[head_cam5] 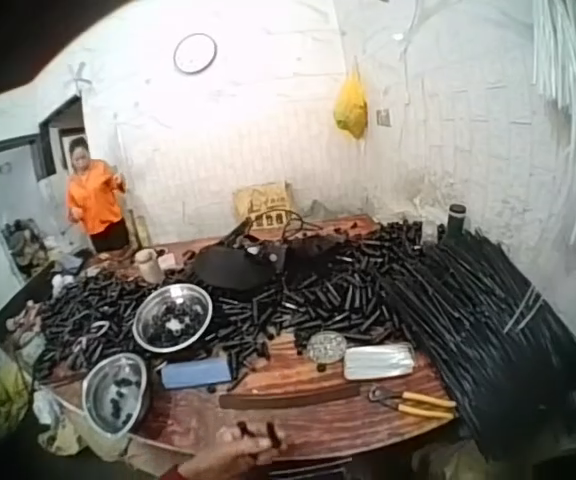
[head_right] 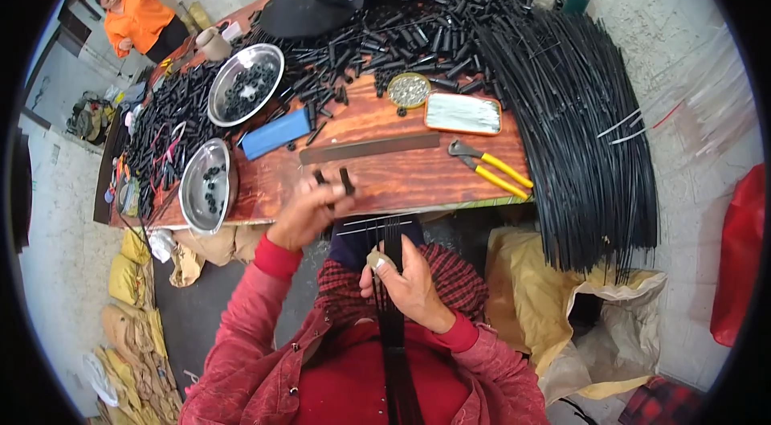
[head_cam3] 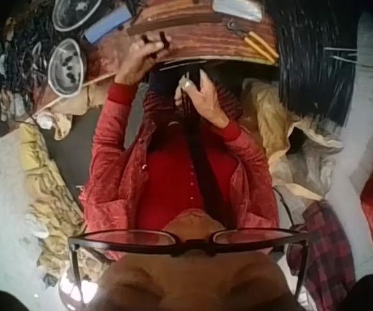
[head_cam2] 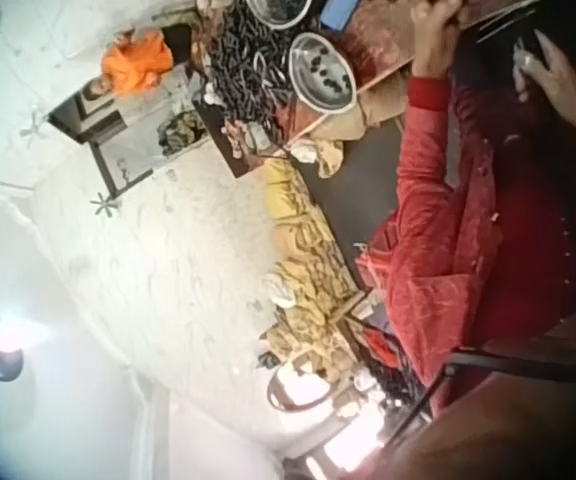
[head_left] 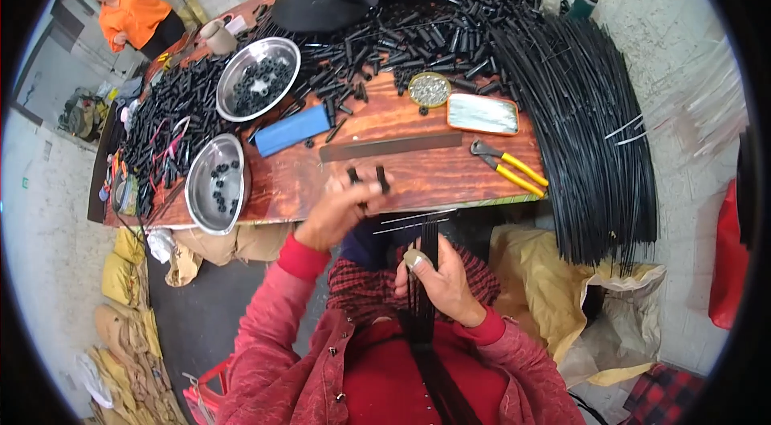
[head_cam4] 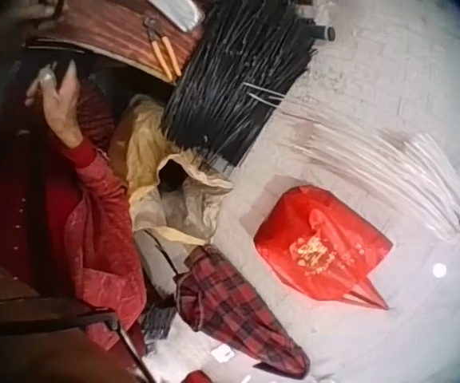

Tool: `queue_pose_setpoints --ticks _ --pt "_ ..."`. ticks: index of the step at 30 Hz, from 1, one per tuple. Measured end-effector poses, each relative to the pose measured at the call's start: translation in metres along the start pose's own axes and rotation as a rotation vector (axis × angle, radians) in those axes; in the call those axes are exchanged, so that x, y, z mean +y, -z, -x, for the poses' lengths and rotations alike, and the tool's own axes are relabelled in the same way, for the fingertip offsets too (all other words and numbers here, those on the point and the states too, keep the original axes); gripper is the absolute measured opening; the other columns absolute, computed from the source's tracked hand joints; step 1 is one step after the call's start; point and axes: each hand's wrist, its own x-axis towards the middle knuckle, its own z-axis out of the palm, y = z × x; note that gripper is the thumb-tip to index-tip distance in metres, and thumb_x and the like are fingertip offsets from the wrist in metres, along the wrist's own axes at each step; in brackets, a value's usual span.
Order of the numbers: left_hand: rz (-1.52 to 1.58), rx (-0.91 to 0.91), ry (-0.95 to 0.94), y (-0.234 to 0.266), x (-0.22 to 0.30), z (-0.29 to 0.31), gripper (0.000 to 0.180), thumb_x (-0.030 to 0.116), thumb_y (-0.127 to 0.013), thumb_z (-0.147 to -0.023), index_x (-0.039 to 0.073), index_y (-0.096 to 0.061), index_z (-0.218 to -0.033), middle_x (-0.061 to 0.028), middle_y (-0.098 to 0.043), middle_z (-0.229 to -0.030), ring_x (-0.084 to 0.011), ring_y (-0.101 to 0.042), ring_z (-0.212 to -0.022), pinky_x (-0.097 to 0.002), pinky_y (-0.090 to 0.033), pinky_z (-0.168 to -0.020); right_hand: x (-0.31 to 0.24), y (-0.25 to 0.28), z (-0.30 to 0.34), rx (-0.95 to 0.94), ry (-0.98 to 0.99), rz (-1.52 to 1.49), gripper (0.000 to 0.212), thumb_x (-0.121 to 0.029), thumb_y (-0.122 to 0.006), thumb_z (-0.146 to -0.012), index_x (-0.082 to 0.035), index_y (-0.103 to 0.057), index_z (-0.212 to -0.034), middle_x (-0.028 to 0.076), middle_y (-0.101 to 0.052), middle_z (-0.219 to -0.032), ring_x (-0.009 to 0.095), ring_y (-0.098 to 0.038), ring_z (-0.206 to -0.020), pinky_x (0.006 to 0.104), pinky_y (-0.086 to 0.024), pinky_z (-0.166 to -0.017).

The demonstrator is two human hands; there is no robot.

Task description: Organizing, bundling, and securing electrical wires at a factory workbench.

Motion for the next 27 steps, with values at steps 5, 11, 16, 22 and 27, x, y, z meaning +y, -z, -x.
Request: queue_pose_setpoints --ticks 5,11,16,22,27 --pt "0.217 -0.212 0.106 0.013 -0.032 0.058 0.029 0.013 -0.063 -0.093 -0.002 -0.063 -0.118 -0.0117 -0.068 -0.103 -0.0117 -0.052 -0.073 -0.0275 -0.045 -0.066 0.001 -0.016 0.008 -0.088 0.000 0.015 0.018 -0.016 -0.051 -0.105 -0.001 -0.045 -0.112 0.011 -0.065 -0.082 0.016 -0.067 -0.070 0.0296 -0.058 -0.066" --pt "0.232 -0.183 0.096 0.027 -0.029 0.079 0.038 0.017 -0.063 -0.097 -0.003 -0.060 -0.129 -0.0144 -0.069 -0.108 -0.0102 -0.051 -0.072 -0.0266 -0.044 -0.066 0.003 -0.032 0.017 -0.108 0.009 0.037 0.020 -0.019 -0.052 -0.105 -0.001 -0.045 -0.114 0.011 -0.065 -0.082 0.016 -0.067 -0.070 0.0297 -0.058 -0.066" --pt "0.228 -0.238 0.094 0.027 -0.026 0.082 0.038 0.018 -0.064 -0.097 -0.004 -0.060 -0.128 -0.0135 -0.068 -0.107 -0.0103 -0.051 -0.073 -0.0263 -0.044 -0.067 0.008 -0.038 0.021 -0.109 0.052 0.032 0.036 -0.029 -0.058 -0.103 -0.002 -0.045 -0.122 0.011 -0.065 -0.079 0.016 -0.064 -0.064 0.0288 -0.056 -0.061" --pt "0.270 -0.287 0.097 0.030 -0.029 0.077 0.038 0.014 -0.070 -0.093 -0.004 -0.061 -0.125 -0.0134 -0.067 -0.108 -0.0109 -0.052 -0.075 -0.0268 -0.046 -0.069 0.003 -0.041 0.020 -0.108 0.037 0.044 0.036 -0.031 -0.059 -0.103 -0.001 -0.045 -0.117 0.012 -0.064 -0.080 0.016 -0.064 -0.064 0.0291 -0.056 -0.061" --pt "0.397 -0.302 0.097 0.037 -0.041 0.068 0.036 0.009 -0.072 -0.089 -0.003 -0.063 -0.122 -0.0141 -0.068 -0.109 -0.0130 -0.056 -0.078 -0.0269 -0.047 -0.071 0.006 -0.040 0.021 -0.112 0.051 0.038 0.037 -0.032 -0.059 -0.103 0.000 -0.045 -0.117 0.012 -0.064 -0.080 0.017 -0.064 -0.065 0.0293 -0.056 -0.061"
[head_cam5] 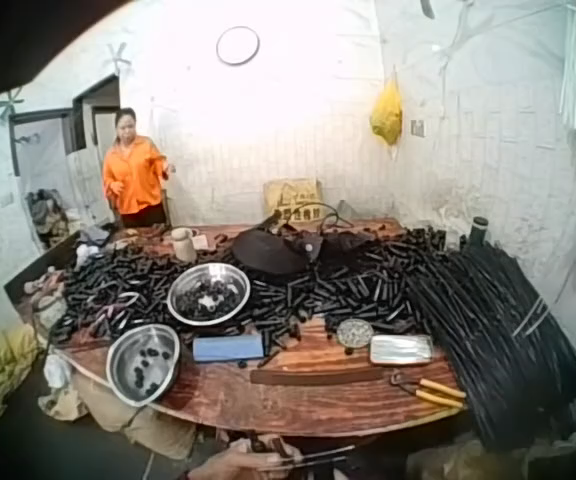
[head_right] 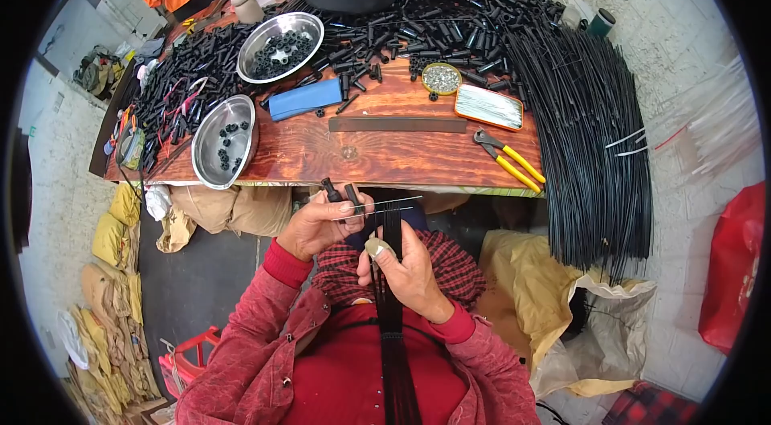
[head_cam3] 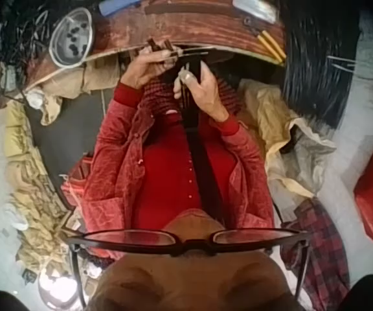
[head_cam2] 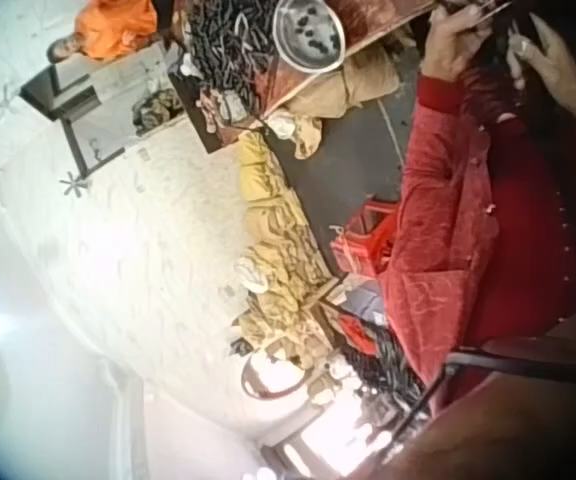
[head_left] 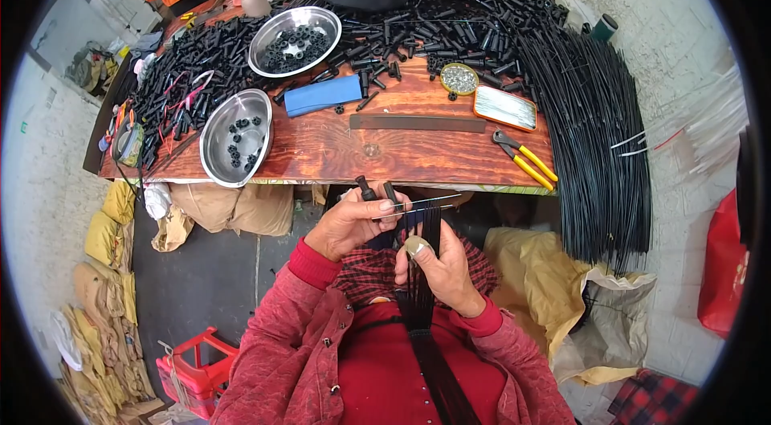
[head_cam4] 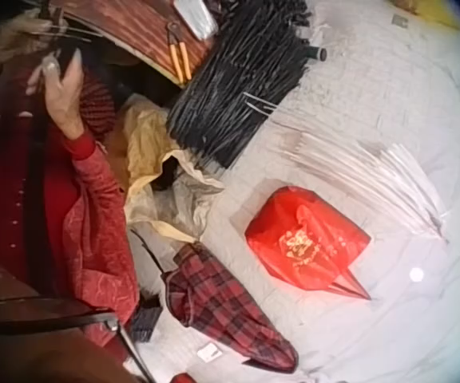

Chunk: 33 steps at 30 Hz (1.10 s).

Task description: Organizing, bundling, and securing electrical wires at a factory workbench.

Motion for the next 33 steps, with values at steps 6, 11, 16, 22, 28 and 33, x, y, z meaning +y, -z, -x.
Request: queue_pose_setpoints --ticks 6,11,16,22,28,33 --pt "-0.001 0.065 0.050 -0.011 0.004 0.002 0.037 0.008 -0.069 -0.090 -0.004 -0.062 -0.125 -0.0138 -0.068 -0.111 -0.0146 -0.060 -0.083 -0.0268 -0.051 -0.076 0.002 0.004 0.001 0.033 0.013 0.017 0.036 -0.031 -0.059 -0.103 0.000 -0.045 -0.117 0.012 -0.064 -0.080 0.017 -0.065 -0.066 0.0294 -0.057 -0.061" --pt "-0.105 0.148 0.098 -0.022 0.012 0.007 0.042 0.012 -0.066 -0.094 -0.006 -0.059 -0.131 -0.0141 -0.068 -0.115 -0.0141 -0.064 -0.090 -0.0276 -0.056 -0.083 0.003 0.005 0.000 0.059 -0.005 0.030 0.036 -0.030 -0.058 -0.103 -0.001 -0.045 -0.119 0.012 -0.064 -0.080 0.018 -0.065 -0.066 0.0295 -0.057 -0.062" --pt "-0.112 0.150 0.085 -0.025 0.016 0.009 0.042 0.013 -0.064 -0.095 -0.007 -0.059 -0.131 -0.0156 -0.067 -0.120 -0.0159 -0.066 -0.099 -0.0282 -0.058 -0.089 0.006 0.006 -0.002 0.050 0.002 0.020 0.037 -0.031 -0.058 -0.103 0.000 -0.044 -0.119 0.012 -0.064 -0.081 0.018 -0.065 -0.067 0.0297 -0.057 -0.062" --pt "-0.070 0.160 0.055 -0.018 0.011 0.007 0.039 0.014 -0.065 -0.096 -0.006 -0.060 -0.129 -0.0148 -0.066 -0.119 -0.0175 -0.066 -0.100 -0.0282 -0.057 -0.088 0.004 0.006 -0.002 0.036 -0.002 0.020 0.038 -0.033 -0.059 -0.103 -0.001 -0.044 -0.116 0.013 -0.065 -0.083 0.018 -0.065 -0.067 0.0292 -0.057 -0.063" --pt "0.048 0.144 0.077 -0.001 0.002 0.001 0.031 0.013 -0.069 -0.095 -0.004 -0.064 -0.119 -0.0127 -0.066 -0.110 -0.0171 -0.064 -0.093 -0.0265 -0.056 -0.077 0.002 0.004 -0.002 0.043 -0.009 0.015 0.039 -0.034 -0.060 -0.102 -0.001 -0.044 -0.116 0.012 -0.064 -0.082 0.017 -0.065 -0.067 0.0290 -0.057 -0.063" --pt "0.207 0.034 0.065 0.010 -0.008 -0.004 0.024 0.008 -0.068 -0.094 -0.003 -0.065 -0.115 -0.0142 -0.065 -0.111 -0.0145 -0.061 -0.086 -0.0238 -0.051 -0.069 0.003 0.004 -0.002 0.037 -0.016 0.013 0.040 -0.034 -0.061 -0.102 -0.001 -0.044 -0.116 0.012 -0.064 -0.082 0.017 -0.065 -0.067 0.0290 -0.057 -0.062"
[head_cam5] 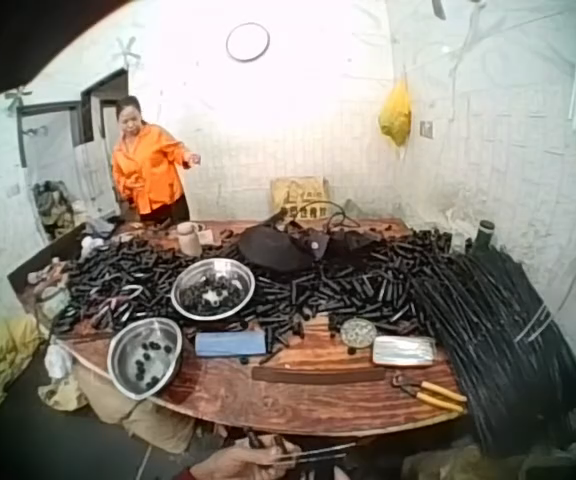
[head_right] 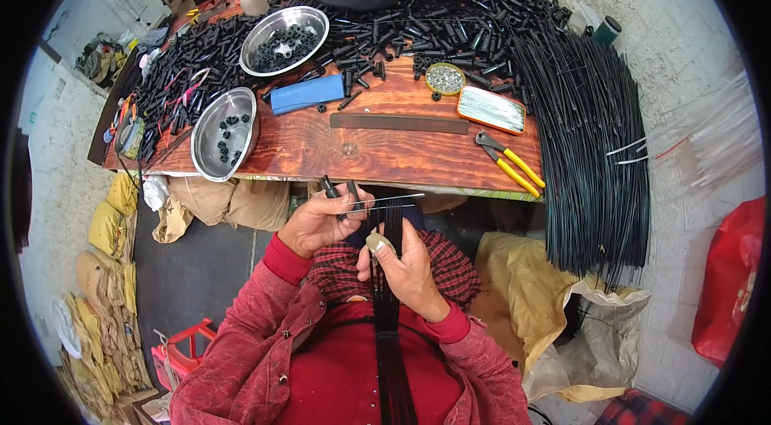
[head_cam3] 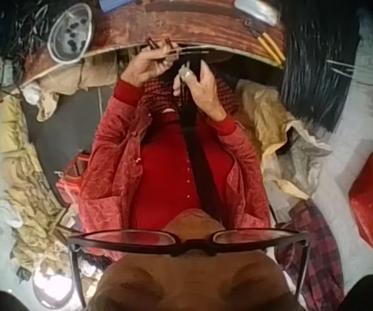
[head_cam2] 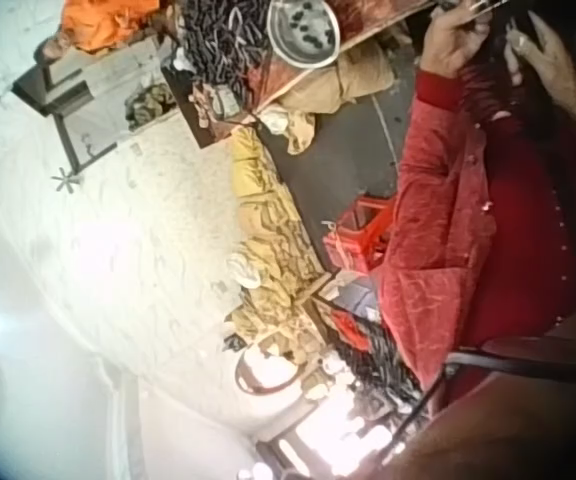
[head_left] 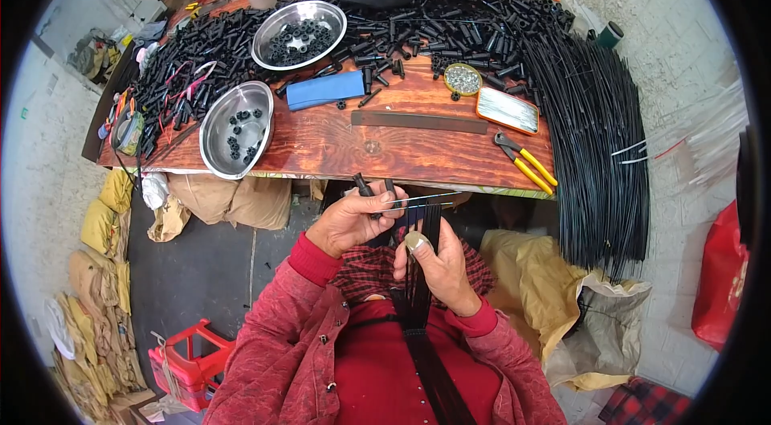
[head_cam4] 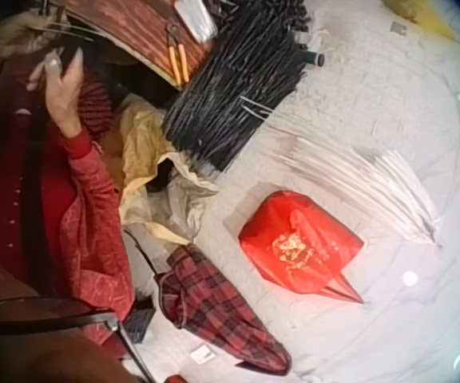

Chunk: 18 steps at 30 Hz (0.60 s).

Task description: Organizing, bundling, and securing electrical wires at a factory workbench.

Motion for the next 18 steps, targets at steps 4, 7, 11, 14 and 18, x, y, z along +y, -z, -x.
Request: queue_pose_setpoints --ticks 4,7,11,14,18 --pt "0.042 -0.003 0.025 -0.006 0.001 -0.001 0.023 0.006 -0.067 -0.094 -0.001 -0.064 -0.115 -0.0139 -0.065 -0.112 -0.0126 -0.060 -0.085 -0.0209 -0.050 -0.065 0.001 0.000 0.000 -0.010 0.019 0.006 0.040 -0.035 -0.061 -0.101 -0.001 -0.044 -0.117 0.012 -0.064 -0.081 0.018 -0.066 -0.066 0.0290 -0.057 -0.062" --pt "0.018 0.011 -0.006 -0.006 0.003 -0.001 0.032 0.007 -0.067 -0.095 -0.001 -0.061 -0.126 -0.0096 -0.067 -0.111 -0.0106 -0.061 -0.085 -0.0196 -0.049 -0.067 0.000 0.000 0.000 -0.001 0.004 0.022 0.041 -0.036 -0.061 -0.101 -0.001 -0.044 -0.117 0.012 -0.064 -0.081 0.018 -0.066 -0.066 0.0289 -0.057 -0.061" --pt "-0.073 0.121 -0.012 -0.014 0.007 0.000 0.039 0.007 -0.067 -0.095 -0.001 -0.059 -0.133 -0.0095 -0.068 -0.113 -0.0107 -0.065 -0.088 -0.0210 -0.054 -0.072 0.000 0.001 0.000 0.002 0.017 0.020 0.042 -0.036 -0.061 -0.101 -0.001 -0.045 -0.117 0.012 -0.064 -0.082 0.017 -0.066 -0.066 0.0288 -0.057 -0.061" --pt "-0.115 0.110 -0.014 -0.017 0.010 0.000 0.043 0.009 -0.066 -0.096 -0.001 -0.058 -0.136 -0.0099 -0.067 -0.116 -0.0115 -0.067 -0.094 -0.0226 -0.058 -0.079 -0.001 0.001 -0.001 0.001 0.012 0.023 0.042 -0.036 -0.061 -0.101 -0.001 -0.045 -0.116 0.012 -0.064 -0.082 0.017 -0.066 -0.067 0.0288 -0.057 -0.061" --pt "-0.135 0.149 -0.022 -0.023 0.011 0.004 0.044 0.009 -0.063 -0.097 -0.004 -0.054 -0.138 -0.0127 -0.065 -0.121 -0.0141 -0.066 -0.095 -0.0236 -0.061 -0.080 -0.001 0.000 -0.001 0.006 0.006 -0.006 0.040 -0.035 -0.062 -0.101 -0.001 -0.045 -0.115 0.012 -0.064 -0.083 0.017 -0.066 -0.067 0.0292 -0.058 -0.062"
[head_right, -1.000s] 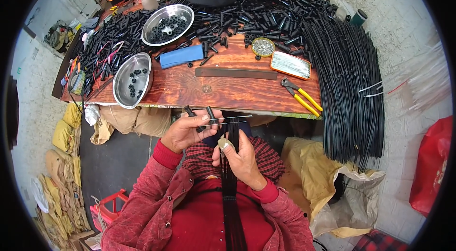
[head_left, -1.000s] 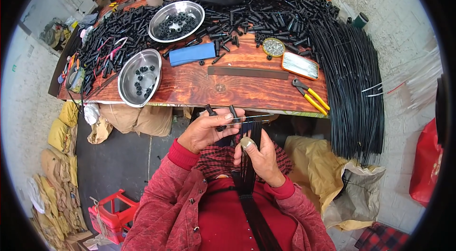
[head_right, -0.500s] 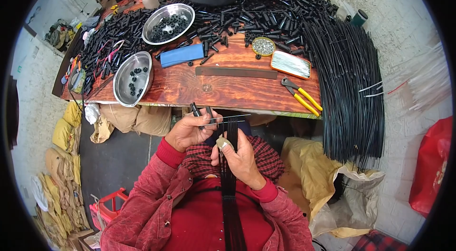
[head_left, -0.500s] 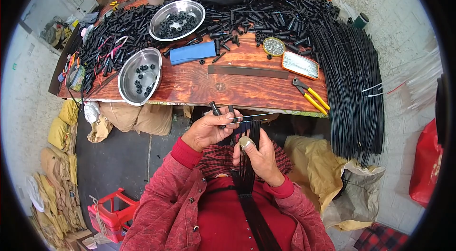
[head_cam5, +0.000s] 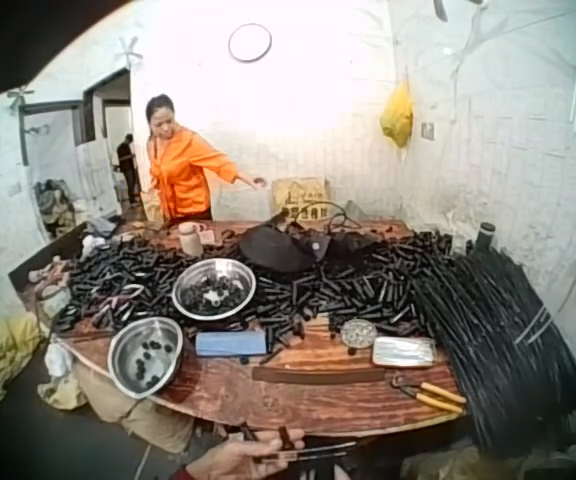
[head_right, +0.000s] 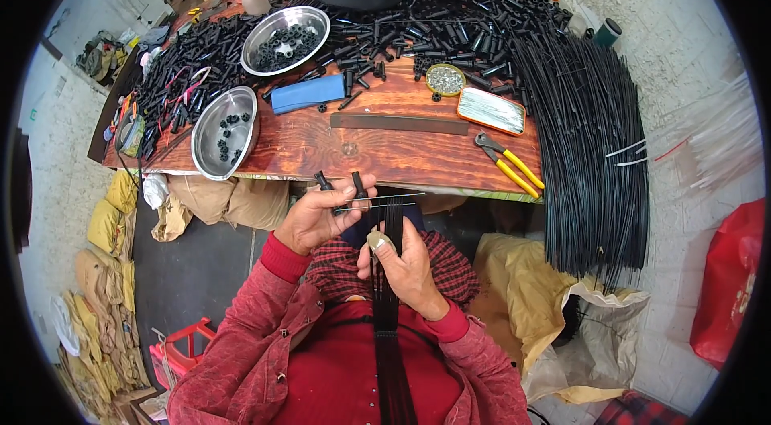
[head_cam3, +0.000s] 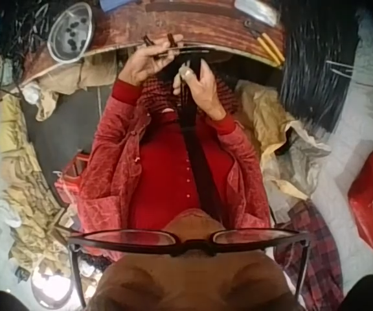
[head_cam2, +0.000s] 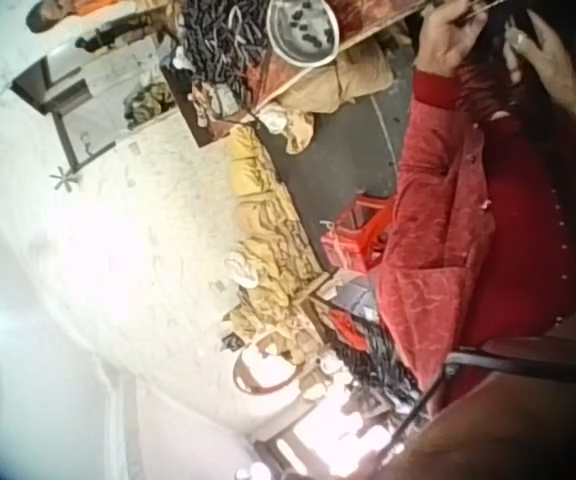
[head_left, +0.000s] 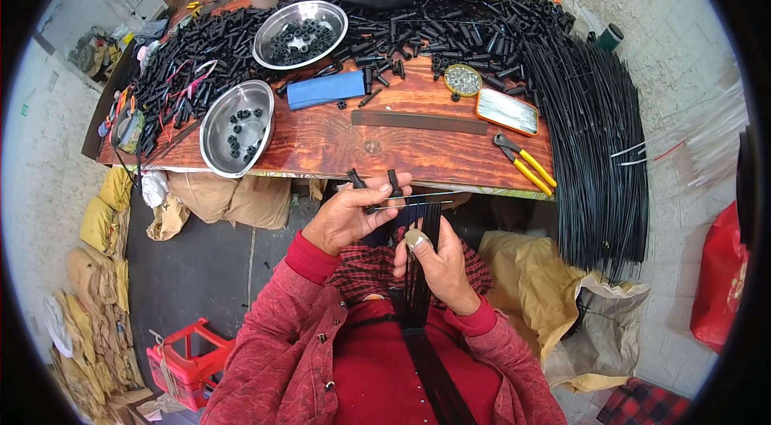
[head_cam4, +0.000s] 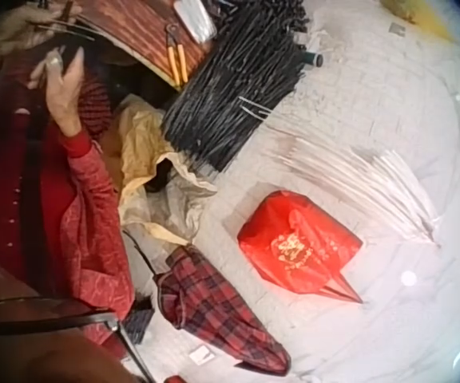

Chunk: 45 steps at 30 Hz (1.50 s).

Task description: Organizing, bundling, and securing electrical wires at a factory workbench.

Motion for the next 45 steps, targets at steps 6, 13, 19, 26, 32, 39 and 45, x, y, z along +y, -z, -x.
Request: queue_pose_setpoints --ticks 6,13,19,26,32,39,45 --pt "0.016 0.011 0.001 0.003 -0.003 0.000 0.045 0.009 -0.063 -0.097 -0.005 -0.052 -0.139 -0.0144 -0.065 -0.122 -0.0140 -0.066 -0.094 -0.0241 -0.062 -0.081 0.001 0.001 -0.001 0.002 -0.017 0.004 0.037 -0.032 -0.060 -0.102 -0.002 -0.045 -0.116 0.012 -0.064 -0.083 0.017 -0.066 -0.069 0.0295 -0.059 -0.063" --pt "0.019 -0.061 0.026 0.007 -0.007 -0.002 0.046 0.007 -0.064 -0.096 -0.006 -0.051 -0.139 -0.0156 -0.065 -0.119 -0.0125 -0.067 -0.090 -0.0218 -0.061 -0.076 0.003 0.001 -0.002 -0.019 -0.010 0.005 0.038 -0.031 -0.058 -0.103 0.000 -0.045 -0.122 0.012 -0.064 -0.084 0.016 -0.065 -0.068 0.0293 -0.058 -0.064" --pt "0.014 -0.048 0.043 0.000 -0.006 0.001 0.043 0.007 -0.065 -0.096 -0.006 -0.054 -0.135 -0.0139 -0.066 -0.115 -0.0125 -0.068 -0.086 -0.0202 -0.060 -0.071 0.000 -0.001 -0.003 -0.013 -0.028 0.001 0.037 -0.028 -0.057 -0.104 0.000 -0.047 -0.126 0.011 -0.064 -0.084 0.016 -0.064 -0.069 0.0284 -0.057 -0.063" --pt "0.043 -0.078 0.031 0.005 -0.010 -0.001 0.042 0.007 -0.066 -0.095 -0.006 -0.055 -0.134 -0.0132 -0.067 -0.113 -0.0127 -0.067 -0.086 -0.0203 -0.059 -0.070 -0.001 -0.002 -0.004 -0.021 -0.027 -0.002 0.037 -0.027 -0.057 -0.104 0.001 -0.048 -0.127 0.011 -0.064 -0.084 0.015 -0.064 -0.067 0.0281 -0.057 -0.062" --pt "0.073 -0.097 0.002 0.005 -0.014 0.003 0.042 0.005 -0.064 -0.096 -0.006 -0.054 -0.135 -0.0128 -0.066 -0.111 -0.0113 -0.062 -0.083 -0.0214 -0.055 -0.068 0.003 -0.001 -0.004 -0.030 -0.002 0.026 0.035 -0.027 -0.057 -0.104 0.000 -0.048 -0.123 0.010 -0.064 -0.081 0.015 -0.064 -0.065 0.0281 -0.056 -0.060" --pt "0.037 -0.083 -0.105 0.004 -0.027 0.015 0.049 0.011 -0.065 -0.096 -0.006 -0.050 -0.139 -0.0168 -0.063 -0.123 -0.0101 -0.060 -0.084 -0.0217 -0.054 -0.074 0.009 0.000 -0.005 -0.028 -0.009 0.001 0.035 -0.027 -0.058 -0.104 -0.001 -0.047 -0.123 0.010 -0.063 -0.081 0.015 -0.062 -0.063 0.0273 -0.054 -0.058" --pt "0.060 -0.202 -0.128 0.015 -0.026 0.021 0.066 0.025 -0.072 -0.094 -0.008 -0.044 -0.144 -0.0240 -0.052 -0.141 -0.0116 -0.056 -0.089 -0.0223 -0.053 -0.077 0.008 0.003 -0.004 -0.030 0.019 -0.031 0.035 -0.028 -0.058 -0.104 0.000 -0.047 -0.122 0.011 -0.063 -0.080 0.015 -0.062 -0.063 0.0274 -0.054 -0.058"
